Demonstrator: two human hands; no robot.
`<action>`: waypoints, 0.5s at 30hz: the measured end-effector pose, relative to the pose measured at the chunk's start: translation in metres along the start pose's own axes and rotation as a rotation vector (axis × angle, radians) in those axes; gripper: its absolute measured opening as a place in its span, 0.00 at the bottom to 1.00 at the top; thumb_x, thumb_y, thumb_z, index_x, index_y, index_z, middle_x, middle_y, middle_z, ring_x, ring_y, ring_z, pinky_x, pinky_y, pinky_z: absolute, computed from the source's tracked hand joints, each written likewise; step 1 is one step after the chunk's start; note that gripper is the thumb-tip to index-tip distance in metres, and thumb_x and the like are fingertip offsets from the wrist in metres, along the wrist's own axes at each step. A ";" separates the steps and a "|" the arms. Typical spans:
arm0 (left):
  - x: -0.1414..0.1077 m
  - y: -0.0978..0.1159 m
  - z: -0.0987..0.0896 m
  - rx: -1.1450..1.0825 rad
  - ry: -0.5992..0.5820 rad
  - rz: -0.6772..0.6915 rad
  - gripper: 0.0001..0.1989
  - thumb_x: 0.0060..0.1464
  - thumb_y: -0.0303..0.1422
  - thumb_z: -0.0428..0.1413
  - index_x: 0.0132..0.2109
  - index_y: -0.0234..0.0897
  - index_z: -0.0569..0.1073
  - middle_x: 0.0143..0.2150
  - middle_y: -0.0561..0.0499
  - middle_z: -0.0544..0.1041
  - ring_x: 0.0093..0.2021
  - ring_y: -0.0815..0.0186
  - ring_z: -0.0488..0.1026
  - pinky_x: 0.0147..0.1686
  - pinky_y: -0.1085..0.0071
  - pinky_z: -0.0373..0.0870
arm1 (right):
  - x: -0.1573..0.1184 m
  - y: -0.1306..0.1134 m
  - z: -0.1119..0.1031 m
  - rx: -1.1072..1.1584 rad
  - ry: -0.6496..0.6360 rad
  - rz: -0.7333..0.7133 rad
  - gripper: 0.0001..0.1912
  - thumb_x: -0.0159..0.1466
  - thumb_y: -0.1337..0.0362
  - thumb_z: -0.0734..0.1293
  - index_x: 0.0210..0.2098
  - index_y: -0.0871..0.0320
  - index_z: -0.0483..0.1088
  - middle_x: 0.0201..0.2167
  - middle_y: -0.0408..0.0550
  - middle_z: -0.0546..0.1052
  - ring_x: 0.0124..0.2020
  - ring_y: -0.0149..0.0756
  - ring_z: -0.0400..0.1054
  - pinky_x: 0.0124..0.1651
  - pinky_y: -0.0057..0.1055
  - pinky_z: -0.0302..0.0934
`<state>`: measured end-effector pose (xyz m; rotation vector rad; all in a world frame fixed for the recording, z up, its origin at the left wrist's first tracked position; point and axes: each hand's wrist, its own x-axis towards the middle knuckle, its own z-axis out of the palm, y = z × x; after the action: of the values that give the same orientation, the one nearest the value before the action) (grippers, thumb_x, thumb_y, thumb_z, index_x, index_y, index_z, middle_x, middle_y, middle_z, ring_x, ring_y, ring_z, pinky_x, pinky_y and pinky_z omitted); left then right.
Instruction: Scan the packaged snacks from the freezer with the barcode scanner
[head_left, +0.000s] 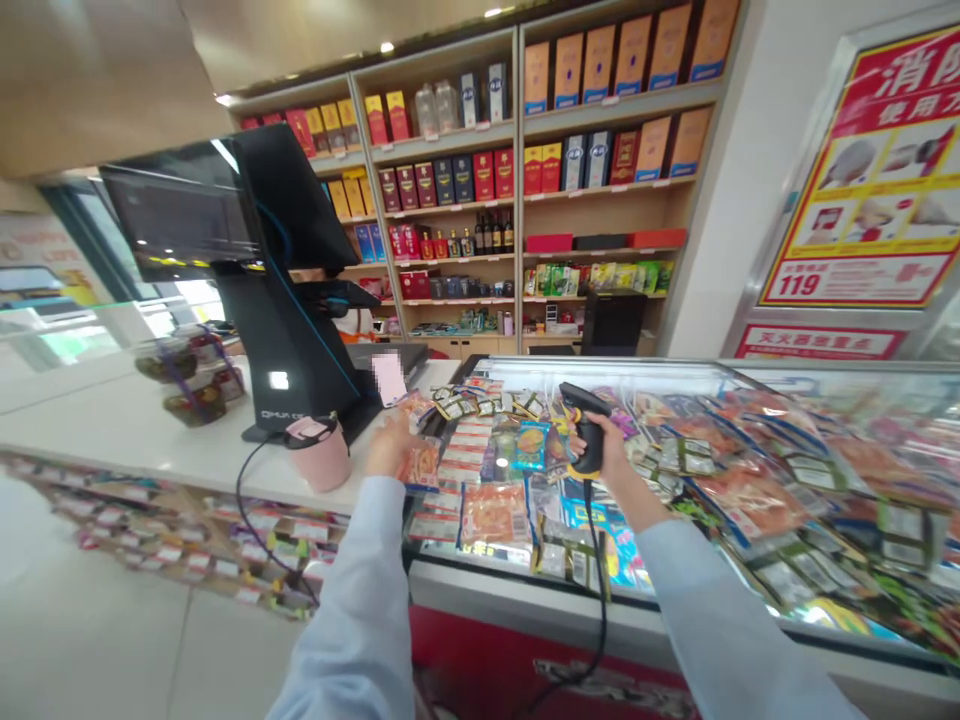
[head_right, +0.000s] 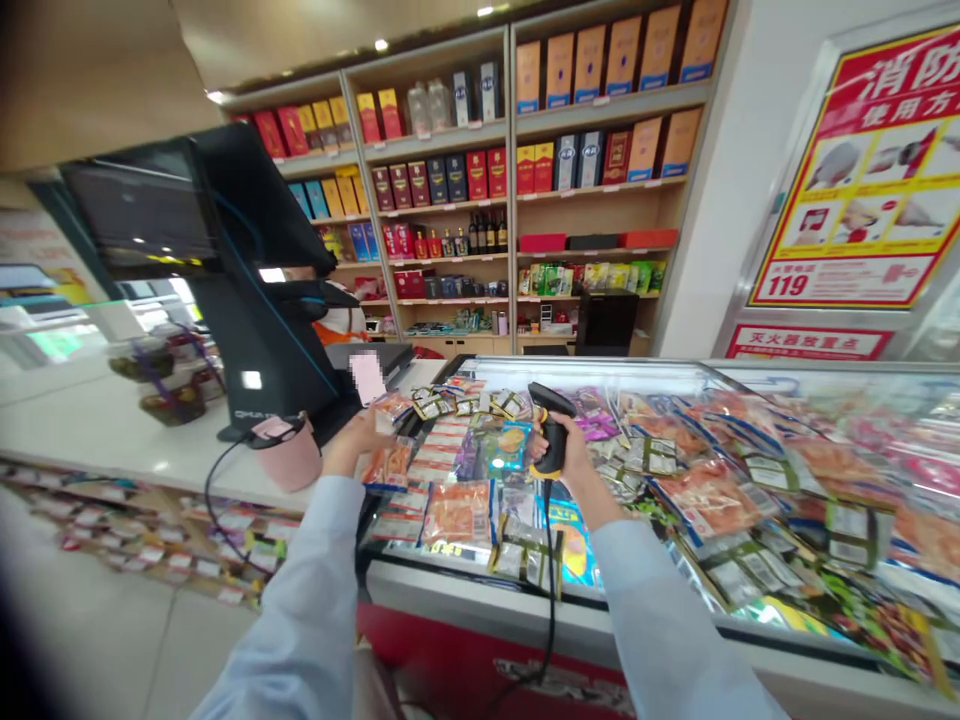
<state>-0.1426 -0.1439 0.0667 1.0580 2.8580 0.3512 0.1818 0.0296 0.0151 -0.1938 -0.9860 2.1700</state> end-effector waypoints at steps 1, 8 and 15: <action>0.001 -0.001 0.008 0.055 -0.039 -0.039 0.60 0.31 0.41 0.69 0.70 0.41 0.48 0.65 0.30 0.61 0.62 0.39 0.64 0.50 0.54 0.68 | 0.001 0.006 -0.004 0.004 -0.002 0.006 0.09 0.52 0.60 0.68 0.28 0.56 0.64 0.19 0.40 0.67 0.13 0.26 0.56 0.15 0.24 0.56; 0.009 0.016 0.044 0.136 -0.116 -0.012 0.62 0.31 0.32 0.70 0.70 0.36 0.46 0.60 0.24 0.66 0.55 0.40 0.71 0.45 0.53 0.69 | 0.004 0.018 -0.017 0.004 0.033 0.036 0.11 0.52 0.58 0.68 0.28 0.56 0.63 0.21 0.42 0.69 0.14 0.26 0.56 0.15 0.24 0.54; 0.017 0.055 0.040 0.140 -0.058 0.153 0.42 0.50 0.29 0.56 0.70 0.41 0.49 0.57 0.33 0.72 0.55 0.49 0.72 0.47 0.59 0.69 | 0.002 0.017 -0.007 0.019 0.004 0.024 0.10 0.53 0.59 0.68 0.29 0.56 0.64 0.22 0.42 0.69 0.14 0.26 0.54 0.15 0.25 0.53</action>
<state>-0.1150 -0.0845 0.0413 1.2928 2.7919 0.1285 0.1737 0.0278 -0.0013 -0.2016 -0.9648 2.1998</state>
